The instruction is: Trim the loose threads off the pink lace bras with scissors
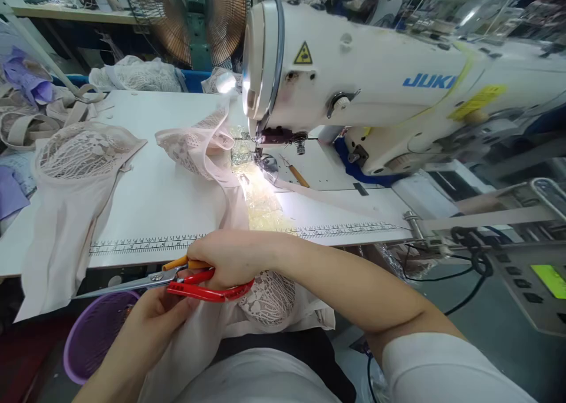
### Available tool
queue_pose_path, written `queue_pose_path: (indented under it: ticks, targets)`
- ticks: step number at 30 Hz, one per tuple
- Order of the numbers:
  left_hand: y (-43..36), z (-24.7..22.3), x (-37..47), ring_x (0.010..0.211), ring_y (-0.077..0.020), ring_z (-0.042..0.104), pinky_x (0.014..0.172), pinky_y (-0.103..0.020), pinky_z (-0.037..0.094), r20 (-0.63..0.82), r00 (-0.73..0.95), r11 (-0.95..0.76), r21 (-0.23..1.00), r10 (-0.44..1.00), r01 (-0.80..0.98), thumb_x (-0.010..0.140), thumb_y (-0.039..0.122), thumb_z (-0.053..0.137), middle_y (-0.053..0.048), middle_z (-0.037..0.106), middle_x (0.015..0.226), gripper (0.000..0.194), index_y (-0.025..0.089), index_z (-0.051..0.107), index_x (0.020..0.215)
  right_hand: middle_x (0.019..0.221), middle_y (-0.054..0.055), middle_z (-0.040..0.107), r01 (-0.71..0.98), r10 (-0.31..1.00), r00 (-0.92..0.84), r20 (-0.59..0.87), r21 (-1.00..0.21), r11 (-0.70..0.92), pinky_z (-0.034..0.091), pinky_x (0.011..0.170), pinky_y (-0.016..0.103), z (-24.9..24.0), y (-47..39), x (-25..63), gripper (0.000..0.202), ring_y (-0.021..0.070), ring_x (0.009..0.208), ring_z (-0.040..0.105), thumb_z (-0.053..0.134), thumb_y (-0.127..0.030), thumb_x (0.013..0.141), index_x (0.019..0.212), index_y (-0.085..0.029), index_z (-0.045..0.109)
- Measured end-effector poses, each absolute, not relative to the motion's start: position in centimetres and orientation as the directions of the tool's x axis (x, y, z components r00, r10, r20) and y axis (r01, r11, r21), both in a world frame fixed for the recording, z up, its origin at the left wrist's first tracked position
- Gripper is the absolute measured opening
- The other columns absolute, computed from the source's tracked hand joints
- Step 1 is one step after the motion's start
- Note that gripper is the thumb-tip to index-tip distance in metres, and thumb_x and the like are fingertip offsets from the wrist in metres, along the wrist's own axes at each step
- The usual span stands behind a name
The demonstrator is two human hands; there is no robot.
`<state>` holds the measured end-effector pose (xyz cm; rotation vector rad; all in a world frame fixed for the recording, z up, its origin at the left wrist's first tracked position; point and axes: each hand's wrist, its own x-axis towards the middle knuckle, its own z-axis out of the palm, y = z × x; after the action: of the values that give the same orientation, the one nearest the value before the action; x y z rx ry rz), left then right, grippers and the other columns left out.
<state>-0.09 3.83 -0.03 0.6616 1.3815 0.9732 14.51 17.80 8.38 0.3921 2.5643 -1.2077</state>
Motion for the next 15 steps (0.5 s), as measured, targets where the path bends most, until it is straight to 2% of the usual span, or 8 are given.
queue_pose_path:
  ticks: [5,7,10,12,14,15]
  targets:
    - [3.0,-1.2,-0.9,0.078,-0.0239,0.064,0.071,-0.030,0.051,-0.534,0.003,0.526,0.832,0.846,-0.175,0.074,0.042,0.075,-0.006,0.074,0.078,0.026,0.019,0.077,0.085,0.064,-0.004,0.048,0.339,0.129,-0.933,-0.337,-0.697,0.632,0.033,0.046,0.024,7.8,17.5,14.2,0.027,0.0120,0.055,0.044,0.058,-0.020,0.078,0.067,-0.022,0.034]
    - [2.8,-1.6,-1.1,0.075,-0.0228,0.063,0.071,-0.029,0.050,-0.514,0.006,0.505,0.840,0.858,-0.196,0.072,0.040,0.076,-0.004,0.071,0.072,0.022,0.019,0.076,0.079,0.065,-0.003,0.049,0.367,0.194,-0.928,-0.317,-0.698,0.615,0.033,0.046,0.024,7.2,17.0,14.3,0.027,0.0126,0.056,0.045,0.061,-0.020,0.075,0.068,-0.022,0.035]
    - [2.6,-1.9,-1.1,0.066,-0.0184,0.056,0.064,-0.026,0.046,-0.460,-0.080,0.439,0.877,0.884,-0.193,0.072,0.044,0.074,-0.001,0.062,0.063,0.026,0.018,0.070,0.070,0.072,-0.003,0.054,0.384,0.464,-0.873,-0.150,-0.798,0.465,0.038,0.052,0.023,5.6,15.3,15.3,0.024,0.0132,0.062,0.049,0.063,-0.015,0.071,0.075,-0.022,0.041]
    - [2.4,-1.9,-1.1,0.057,-0.0134,0.045,0.055,-0.022,0.037,-0.441,-0.153,0.420,0.895,0.885,-0.151,0.074,0.049,0.070,0.001,0.052,0.058,0.034,0.017,0.064,0.064,0.077,-0.002,0.056,0.290,0.675,-0.737,0.039,-0.884,0.367,0.044,0.057,0.024,4.1,13.5,16.9,0.019,0.0141,0.065,0.053,0.060,-0.018,0.078,0.085,-0.023,0.043]
    - [2.2,-1.9,-1.1,0.054,-0.0109,0.035,0.051,-0.020,0.029,-0.442,-0.204,0.425,0.897,0.874,-0.125,0.074,0.052,0.067,0.003,0.044,0.058,0.040,0.016,0.058,0.061,0.099,0.004,0.058,0.183,0.768,-0.601,0.223,-0.897,0.403,0.048,0.079,0.032,2.6,11.7,19.0,0.020,0.0199,0.091,0.057,0.053,-0.019,0.085,0.101,-0.025,0.044]
    - [2.1,-1.8,-1.2,0.054,-0.0108,0.033,0.051,-0.020,0.028,-0.441,-0.220,0.423,0.897,0.870,-0.124,0.074,0.053,0.066,0.004,0.042,0.058,0.040,0.016,0.056,0.061,0.101,0.006,0.056,0.173,0.794,-0.555,0.248,-0.899,0.403,0.047,0.082,0.035,1.9,10.9,20.0,0.019,0.0222,0.097,0.056,0.051,-0.021,0.086,0.103,-0.026,0.043]
